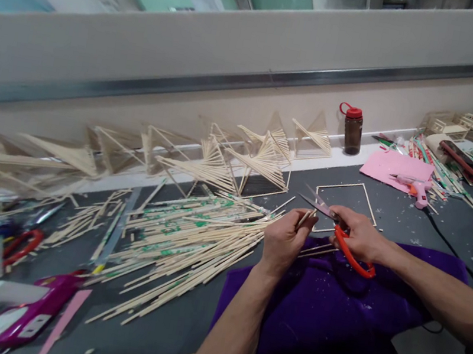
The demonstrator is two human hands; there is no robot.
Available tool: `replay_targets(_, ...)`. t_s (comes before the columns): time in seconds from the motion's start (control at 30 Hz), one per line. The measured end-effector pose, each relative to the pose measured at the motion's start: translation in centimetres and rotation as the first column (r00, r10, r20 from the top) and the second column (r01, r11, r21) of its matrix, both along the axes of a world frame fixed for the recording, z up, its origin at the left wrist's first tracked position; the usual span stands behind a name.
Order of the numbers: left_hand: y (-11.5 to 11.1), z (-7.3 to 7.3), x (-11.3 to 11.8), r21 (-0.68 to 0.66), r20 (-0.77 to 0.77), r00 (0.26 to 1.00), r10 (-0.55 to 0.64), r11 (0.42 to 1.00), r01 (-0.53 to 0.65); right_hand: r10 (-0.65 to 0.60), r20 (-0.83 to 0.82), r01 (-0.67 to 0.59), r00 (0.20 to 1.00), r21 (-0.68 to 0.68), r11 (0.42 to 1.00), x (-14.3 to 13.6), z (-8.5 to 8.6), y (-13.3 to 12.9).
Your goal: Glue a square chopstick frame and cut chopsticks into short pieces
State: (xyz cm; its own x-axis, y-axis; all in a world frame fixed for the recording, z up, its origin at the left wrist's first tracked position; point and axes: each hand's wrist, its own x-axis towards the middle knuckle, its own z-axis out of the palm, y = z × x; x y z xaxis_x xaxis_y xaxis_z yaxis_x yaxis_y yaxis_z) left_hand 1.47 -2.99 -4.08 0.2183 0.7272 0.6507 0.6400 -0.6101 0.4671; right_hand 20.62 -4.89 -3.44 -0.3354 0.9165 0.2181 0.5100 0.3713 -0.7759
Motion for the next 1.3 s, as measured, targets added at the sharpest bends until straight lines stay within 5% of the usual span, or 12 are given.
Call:
replay_targets(0.83, 0.19, -0.25, -0.03, -0.048, -0.060, 0.998, 0.006, 0.999, -0.008, -0.023, 0.027, 0.022, 0.999, 0.026, 0.999, 0.11, -0.45, 0.43)
replay_targets(1.3, -0.15, 0.25, 0.15, 0.156, -0.103, 0.995, -0.016, 0.987, 0.032, -0.019, 0.167, -0.004, 0.986, 0.137, 0.991, 0.41, -0.24, 0.45)
